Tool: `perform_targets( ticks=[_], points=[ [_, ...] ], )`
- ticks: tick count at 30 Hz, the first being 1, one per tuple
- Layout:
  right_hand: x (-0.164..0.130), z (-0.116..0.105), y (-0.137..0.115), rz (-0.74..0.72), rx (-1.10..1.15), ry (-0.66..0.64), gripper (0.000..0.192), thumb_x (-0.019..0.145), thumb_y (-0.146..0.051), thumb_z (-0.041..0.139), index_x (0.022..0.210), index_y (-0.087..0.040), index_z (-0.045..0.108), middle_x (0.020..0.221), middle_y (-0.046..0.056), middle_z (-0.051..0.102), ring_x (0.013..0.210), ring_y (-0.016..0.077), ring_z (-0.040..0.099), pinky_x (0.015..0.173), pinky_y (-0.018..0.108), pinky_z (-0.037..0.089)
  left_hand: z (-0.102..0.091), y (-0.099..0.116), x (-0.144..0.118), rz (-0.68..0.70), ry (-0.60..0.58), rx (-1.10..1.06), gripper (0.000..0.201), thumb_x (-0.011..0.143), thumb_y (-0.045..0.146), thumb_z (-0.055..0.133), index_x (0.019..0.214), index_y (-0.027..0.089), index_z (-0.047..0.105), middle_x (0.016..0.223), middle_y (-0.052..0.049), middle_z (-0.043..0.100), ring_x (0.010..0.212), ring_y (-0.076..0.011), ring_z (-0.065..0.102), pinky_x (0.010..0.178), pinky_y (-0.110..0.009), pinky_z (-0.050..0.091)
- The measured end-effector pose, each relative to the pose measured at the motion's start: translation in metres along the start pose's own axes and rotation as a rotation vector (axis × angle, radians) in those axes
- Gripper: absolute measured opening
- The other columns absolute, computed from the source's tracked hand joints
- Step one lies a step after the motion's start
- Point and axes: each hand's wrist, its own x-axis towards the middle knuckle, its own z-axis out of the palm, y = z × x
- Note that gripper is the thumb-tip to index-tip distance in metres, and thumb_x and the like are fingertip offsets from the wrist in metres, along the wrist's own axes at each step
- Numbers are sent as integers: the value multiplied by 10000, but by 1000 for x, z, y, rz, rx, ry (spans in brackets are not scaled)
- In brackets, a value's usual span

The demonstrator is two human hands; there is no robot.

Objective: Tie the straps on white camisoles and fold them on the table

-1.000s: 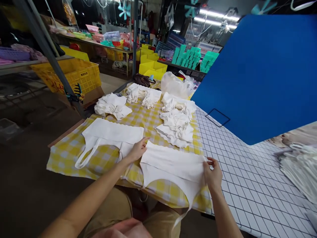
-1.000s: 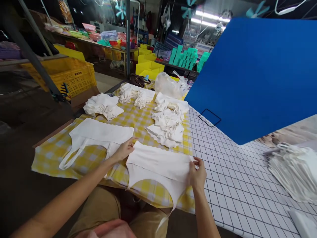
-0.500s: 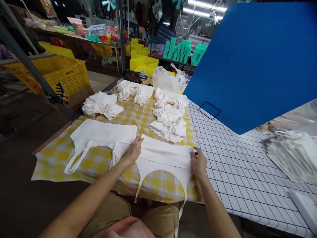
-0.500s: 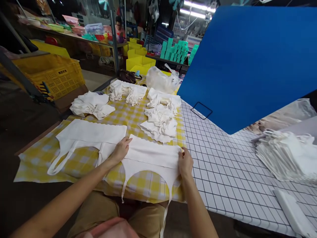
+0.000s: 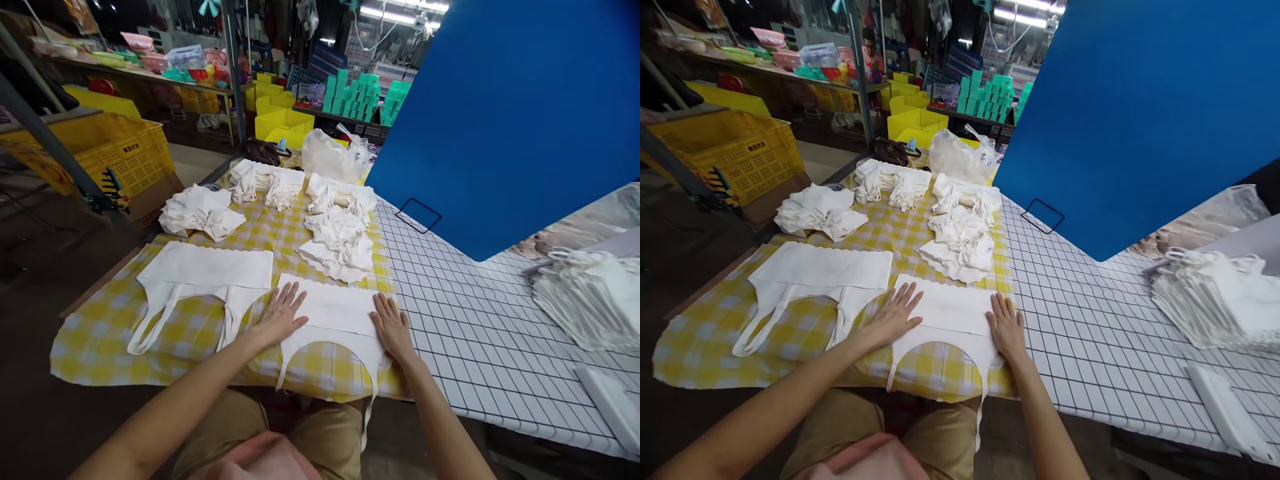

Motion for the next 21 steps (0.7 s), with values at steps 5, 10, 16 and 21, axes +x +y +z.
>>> perform_targets(
  ticks=[5, 10, 16, 21],
  points=[
    [-8, -6, 12, 148, 157, 104, 576, 910, -420, 94, 1408, -178, 254, 1473, 41, 226, 1350, 201, 178, 1044, 442, 239, -8, -1, 0, -98, -85, 11, 675, 835, 519, 398, 1365, 109, 310, 1457, -160, 208, 1351, -316, 115, 1080, -485, 143],
    [-3, -8, -6, 86, 131, 184, 575, 916, -408, 100, 1424, -156, 198, 1488, 49, 167, 1364, 201, 114, 1058, 436, 212, -16, 23, 20, -10, -59, -31, 603, 869, 493, 359, 1384, 187, 285, 1479, -113, 156, 1362, -283, 71, 1091, -485, 109],
    [-10, -4, -2, 32, 93, 13, 523, 899, -389, 206, 1390, -229, 290, 1474, 17, 225, 1359, 223, 136, 1055, 504, 157, -6, 17, 13, -11, -71, -21, 614, 868, 489, 365, 1399, 210, 237, 1490, -88, 96, 1368, -248, 64, 1095, -492, 70],
    [-72, -26, 21, 188, 483, 167, 543, 839, -464, 288, 1194, -127, 523, 1219, 151, 548, 1120, 275, 491, 925, 435, 375, -10, 12, 4, -48, -108, -36, 697, 833, 525, 407, 1401, 163, 229, 1480, -138, 113, 1359, -303, 60, 1077, -517, 110]
  ],
)
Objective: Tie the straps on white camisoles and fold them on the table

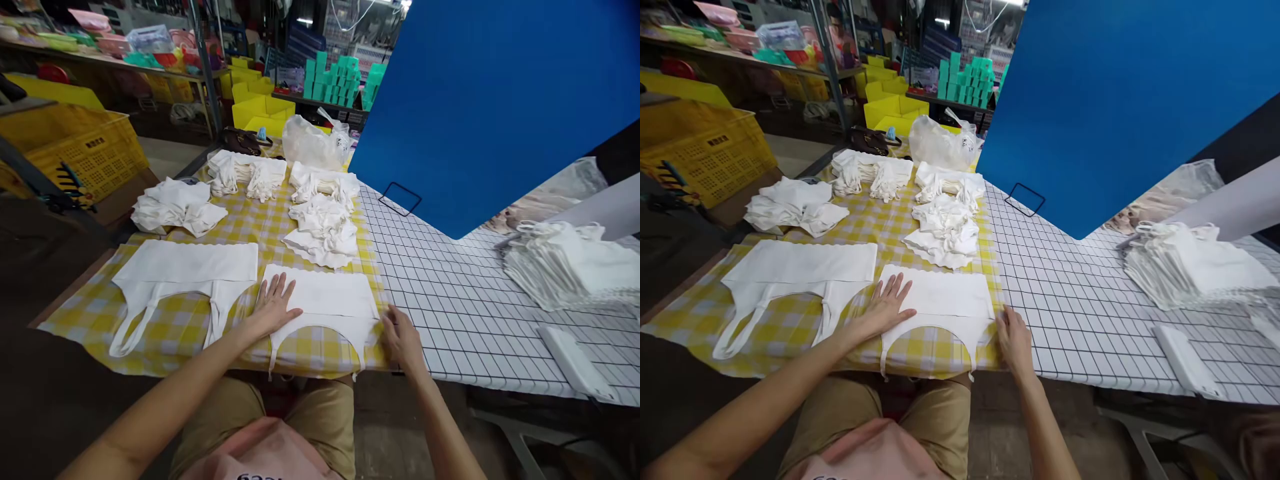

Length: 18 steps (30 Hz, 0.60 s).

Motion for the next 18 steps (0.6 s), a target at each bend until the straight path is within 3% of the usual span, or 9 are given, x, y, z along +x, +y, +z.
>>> perform_targets(
  ticks=[1, 3, 5, 6, 7, 10, 13, 15, 18],
  points=[
    [-16, -10, 2, 46, 110, -32, 525, 830, -488, 310, 1096, -126, 580, 1075, 145, 623, 1002, 262, 558, 867, 397, 420, -2, 6, 0, 4, -3, -3, 701, 828, 516, 423, 1400, 159, 231, 1479, -143, 117, 1357, -309, 58, 1076, -519, 110],
    [-49, -23, 5, 119, 302, -238, 480, 820, -521, 349, 916, -152, 640, 830, 94, 668, 832, 229, 604, 780, 338, 458, -7, 25, 3, 73, -6, -15, 688, 828, 480, 449, 1401, 169, 227, 1482, -136, 116, 1360, -297, 62, 1082, -502, 110],
    [-78, -21, 5, 171, 406, -465, 444, 792, -540, 413, 843, -172, 657, 795, 73, 671, 821, 224, 608, 775, 322, 458, -7, 53, 7, 196, -8, -40, 663, 835, 448, 453, 1400, 188, 222, 1484, -120, 122, 1363, -274, 79, 1088, -482, 120],
    [-90, -13, 4, 203, 423, -508, 433, 755, -550, 463, 849, -176, 660, 849, 81, 673, 865, 237, 602, 800, 331, 450, -6, 69, 9, 261, -11, -54, 652, 839, 440, 449, 1399, 195, 221, 1485, -114, 130, 1363, -265, 88, 1088, -478, 126],
    [-99, -2, 3, 239, 426, -489, 442, 705, -560, 516, 870, -175, 659, 928, 96, 667, 928, 256, 587, 835, 347, 434, -3, 84, 10, 323, -18, -69, 644, 842, 437, 446, 1397, 198, 222, 1484, -112, 137, 1363, -258, 95, 1089, -474, 127],
    [-112, 41, -3, 266, 490, -251, 524, 618, -574, 579, 949, -171, 628, 1065, 120, 617, 1072, 284, 508, 904, 366, 383, 11, 125, 10, 437, -69, -103, 661, 843, 460, 436, 1395, 173, 213, 1482, -135, 133, 1365, -255, 82, 1089, -471, 113],
    [-115, 68, -9, 208, 616, -206, 451, 698, -573, 514, 848, -161, 617, 896, 80, 636, 910, 234, 562, 784, 310, 431, 27, 145, 8, 422, -137, -103, 726, 827, 525, 416, 1396, 126, 206, 1481, -167, 91, 1364, -284, 41, 1079, -512, 80],
    [-121, 68, -12, 186, 623, -218, 443, 751, -573, 459, 718, -152, 591, 718, 46, 610, 734, 193, 563, 671, 271, 430, 34, 147, 6, 409, -138, -83, 756, 819, 555, 400, 1398, 110, 203, 1483, -165, 61, 1366, -285, 8, 1076, -529, 37],
    [-136, 45, -12, 133, 497, -259, 463, 821, -544, 374, 647, -156, 558, 584, 16, 549, 584, 151, 512, 551, 232, 379, 35, 145, 5, 420, -126, -70, 771, 817, 572, 384, 1404, 110, 192, 1485, -153, 46, 1368, -267, -14, 1081, -520, 11]
  ],
)
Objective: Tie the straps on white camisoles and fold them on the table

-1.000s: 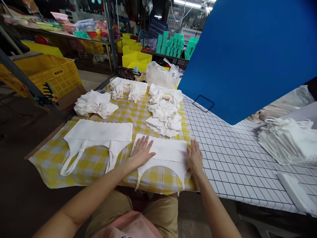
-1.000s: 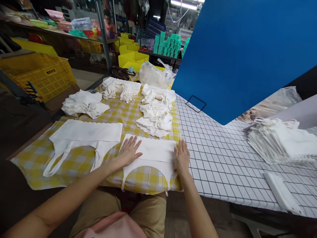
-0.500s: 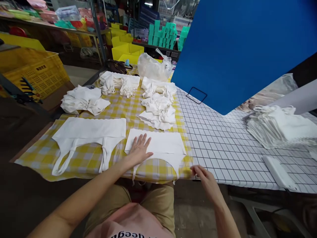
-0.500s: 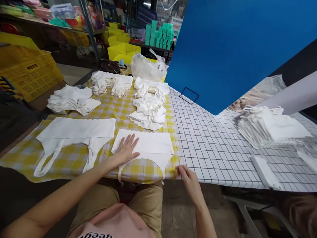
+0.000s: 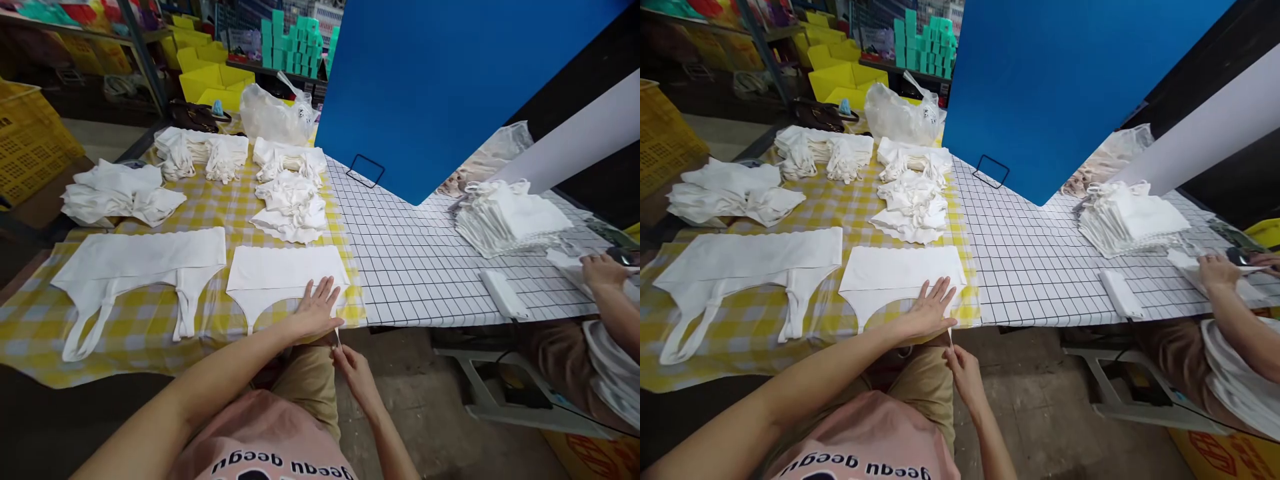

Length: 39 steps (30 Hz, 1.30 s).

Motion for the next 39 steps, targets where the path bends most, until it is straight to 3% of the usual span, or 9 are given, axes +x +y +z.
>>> perform_targets(
  ticks=[5, 11, 20, 24, 27, 30, 32, 35, 39],
  points=[
    [-42, -57, -18, -66, -390, -43, 441, 853, -471, 353, 579, -176, 533, 513, 4, 526, 496, 132, 468, 499, 223, 324, -9, 1, -4, 6, 4, 1, 751, 824, 567, 384, 1399, 116, 213, 1481, -159, 84, 1368, -271, 16, 1081, -520, 39],
    [-71, -123, -45, 3, -528, -3, 401, 842, -472, 352, 635, -202, 565, 509, -5, 549, 484, 135, 503, 472, 209, 354, -10, 1, -4, 18, -5, -2, 735, 833, 559, 378, 1400, 121, 212, 1480, -160, 80, 1368, -272, 19, 1078, -524, 37],
    [-68, -173, -53, 7, -581, 234, 318, 750, -524, 446, 664, -255, 592, 590, 15, 636, 519, 173, 570, 479, 229, 428, -7, 1, -1, -14, -22, -16, 744, 816, 556, 426, 1396, 133, 231, 1480, -151, 86, 1368, -261, 15, 1084, -518, 31],
    [-58, -176, -68, -29, -589, 345, 298, 737, -525, 462, 690, -257, 583, 628, 25, 637, 546, 186, 576, 483, 249, 426, -10, 7, -3, -25, 42, -72, 683, 845, 477, 430, 1394, 127, 223, 1478, -156, 107, 1367, -263, 38, 1085, -517, 46],
    [-43, -164, -89, -150, -546, 245, 278, 784, -477, 430, 699, -250, 564, 670, 40, 625, 609, 189, 578, 542, 260, 438, -27, 27, -9, 40, 112, -279, 569, 897, 389, 350, 1399, 166, 201, 1469, -111, 197, 1363, -214, 120, 1099, -467, 75],
    [-23, -146, -108, -244, -500, 89, 263, 837, -410, 382, 724, -234, 542, 736, 54, 613, 670, 183, 568, 598, 268, 442, -52, 53, -15, 234, 48, -675, 483, 898, 397, 354, 1344, 215, 323, 1327, -59, 471, 1233, -176, 401, 1081, -385, 177],
    [-11, -137, -115, -262, -483, 38, 261, 862, -380, 349, 738, -223, 516, 747, 49, 599, 672, 173, 554, 605, 270, 437, -65, 67, -18, 280, -54, -896, 424, 868, 432, 410, 1207, 190, 488, 1049, -43, 656, 981, -166, 574, 974, -330, 327],
    [1, -128, -120, -249, -476, -31, 235, 893, -346, 309, 808, -219, 487, 747, 24, 572, 665, 152, 529, 607, 263, 432, -71, 73, -21, 150, -124, -1140, 380, 839, 449, 436, 950, 128, 607, 636, -12, 654, 689, -134, 584, 723, -240, 427],
    [11, -120, -114, -307, -511, -116, 172, 896, -277, 304, 889, -214, 464, 831, 36, 551, 724, 152, 520, 644, 274, 445, -71, 65, -23, 6, -135, -1350, 372, 828, 436, 439, 865, 109, 613, 488, 8, 577, 580, -121, 558, 597, -210, 399]
  ],
)
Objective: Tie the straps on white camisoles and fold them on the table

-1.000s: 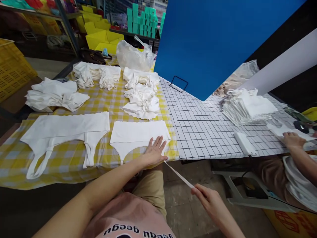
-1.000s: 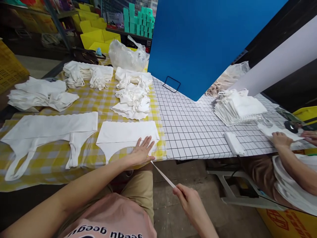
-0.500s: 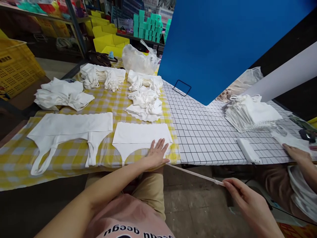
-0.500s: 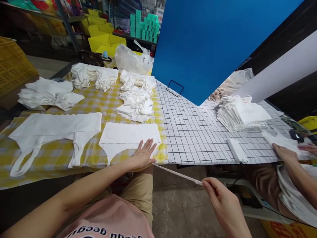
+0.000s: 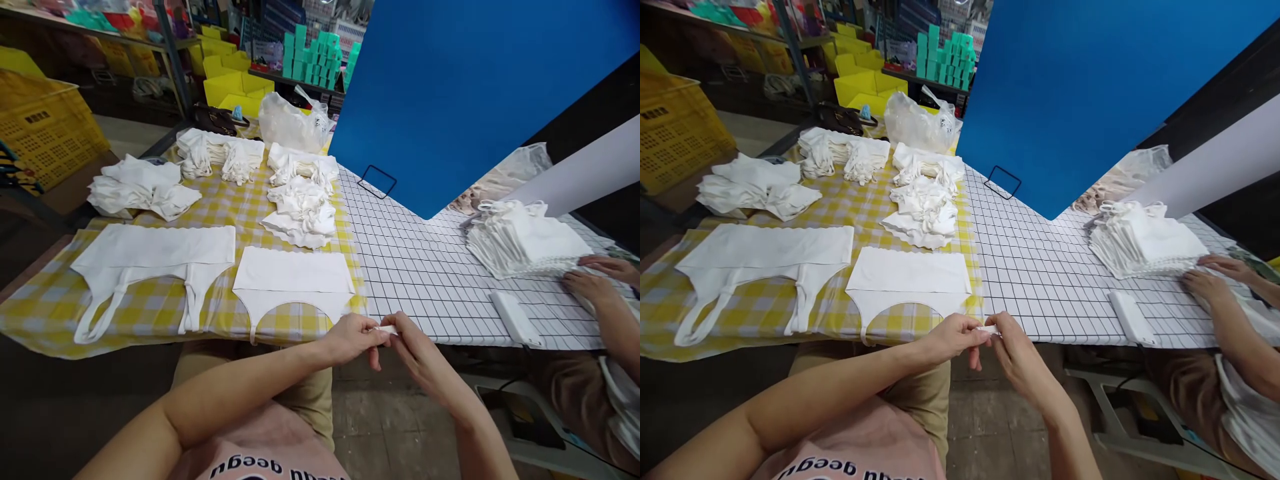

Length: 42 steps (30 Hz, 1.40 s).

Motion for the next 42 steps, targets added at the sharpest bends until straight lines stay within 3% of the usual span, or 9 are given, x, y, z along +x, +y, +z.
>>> perform_targets(
  ticks=[6, 11, 15, 18, 22, 25, 28, 34, 42],
  points=[
    [21, 27, 16, -218, -292, 133, 224, 824, -135, 363, 898, -207, 562, 852, 64, 534, 760, 187, 475, 608, 281, 420, -7, 2, -8, -2, 19, -6, 401, 848, 445, 411, 845, 112, 635, 491, 9, 571, 587, -116, 558, 611, -211, 404],
    [40, 46, 29, -246, -403, 302, 300, 811, -110, 366, 968, -205, 603, 760, 63, 529, 744, 208, 470, 628, 297, 405, -34, -16, -1, 172, 159, 528, 371, 890, 385, 389, 806, 149, 662, 757, -26, 635, 728, -134, 561, 701, -239, 420],
    [53, 63, 34, -230, -194, 354, 320, 759, -63, 320, 937, -185, 557, 760, 53, 565, 756, 187, 521, 646, 276, 418, -75, -38, 11, 148, 350, 1056, 160, 833, 217, 515, 923, 163, 636, 973, -55, 599, 934, -193, 520, 817, -308, 408],
    [63, 78, 35, -134, 31, 389, 297, 720, -78, 320, 922, -186, 508, 746, 35, 578, 707, 159, 555, 635, 257, 430, -97, -47, 17, 97, 342, 1267, 164, 814, 186, 527, 949, 146, 610, 1021, -78, 568, 969, -214, 495, 791, -321, 432],
    [77, 92, 32, 15, 362, 353, 231, 719, -150, 382, 928, -193, 471, 696, 6, 609, 683, 152, 590, 669, 267, 446, -106, -47, 22, 95, 254, 1431, 167, 830, 116, 455, 888, 112, 611, 972, -108, 570, 948, -222, 495, 767, -324, 447],
    [87, 97, 30, 147, 589, 317, 148, 721, -254, 470, 844, -183, 512, 693, 23, 630, 606, 157, 587, 611, 276, 452, -107, -47, 25, 113, 210, 1466, 211, 830, 71, 413, 865, 101, 619, 924, -117, 581, 925, -220, 506, 743, -317, 455],
    [97, 98, 31, 214, 618, 330, 181, 684, -322, 538, 761, -163, 577, 687, 46, 634, 606, 171, 577, 580, 278, 440, -109, -50, 28, 150, 247, 1440, 177, 815, 89, 454, 853, 108, 626, 910, -108, 585, 927, -218, 507, 745, -318, 458],
    [115, 101, 36, 162, 403, 349, 206, 697, -293, 478, 747, -154, 621, 757, 73, 666, 696, 194, 583, 645, 291, 428, -118, -62, 38, 116, 373, 1223, 135, 805, 178, 524, 841, 166, 654, 887, -49, 592, 913, -186, 506, 776, -284, 453],
    [129, 102, 29, -74, 65, 341, 244, 736, -164, 378, 734, -168, 623, 717, 61, 619, 637, 161, 548, 596, 259, 394, -124, -60, 44, 58, 360, 1105, 149, 797, 200, 549, 868, 177, 677, 881, -41, 606, 889, -182, 515, 780, -264, 445]
  ],
)
